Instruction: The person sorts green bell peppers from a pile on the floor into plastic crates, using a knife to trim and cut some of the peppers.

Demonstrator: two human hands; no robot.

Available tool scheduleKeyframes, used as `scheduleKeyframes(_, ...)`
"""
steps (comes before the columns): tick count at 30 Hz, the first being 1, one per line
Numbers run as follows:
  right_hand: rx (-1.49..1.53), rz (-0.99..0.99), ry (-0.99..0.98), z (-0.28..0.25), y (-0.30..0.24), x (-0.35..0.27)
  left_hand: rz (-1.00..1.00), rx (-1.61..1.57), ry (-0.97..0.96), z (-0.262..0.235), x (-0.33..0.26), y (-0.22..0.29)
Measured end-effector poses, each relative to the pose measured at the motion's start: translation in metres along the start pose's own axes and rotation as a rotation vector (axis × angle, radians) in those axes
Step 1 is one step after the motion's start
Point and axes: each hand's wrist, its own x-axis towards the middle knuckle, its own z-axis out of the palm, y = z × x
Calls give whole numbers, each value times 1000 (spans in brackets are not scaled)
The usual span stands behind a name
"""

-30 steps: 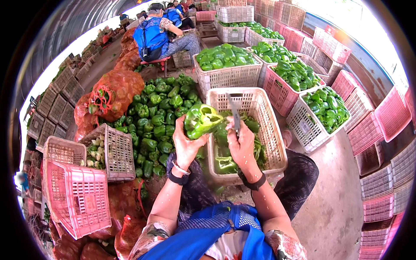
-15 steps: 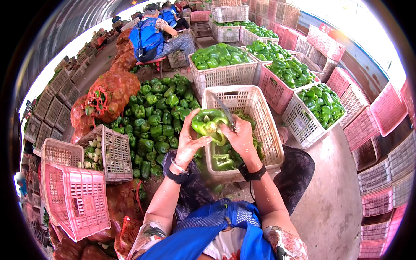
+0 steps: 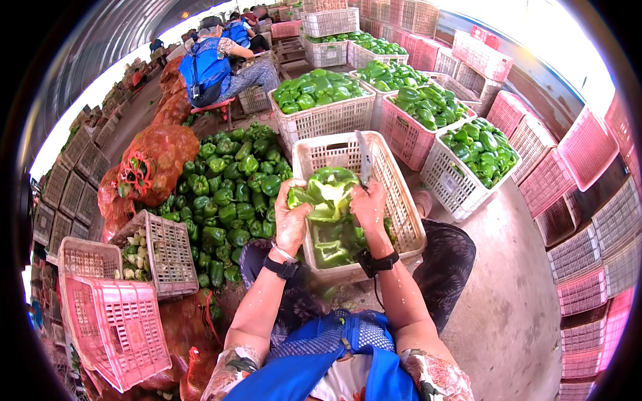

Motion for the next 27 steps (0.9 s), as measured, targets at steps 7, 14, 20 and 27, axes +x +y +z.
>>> scheduleKeyframes(7,331,277,179,-10,31,14,-16,-277,37,-1,12,-20)
scheduleKeyframes(14,495,292,360,-48,67,50,6,-458,63,11,20,-9)
scheduleKeyframes(20,322,261,132,-33,29,29,-83,34,-12,-28,27,-56)
scheduleKeyframes(27,39,356,-195,-11,8,4,-528,-397,-129,-12,26,-51)
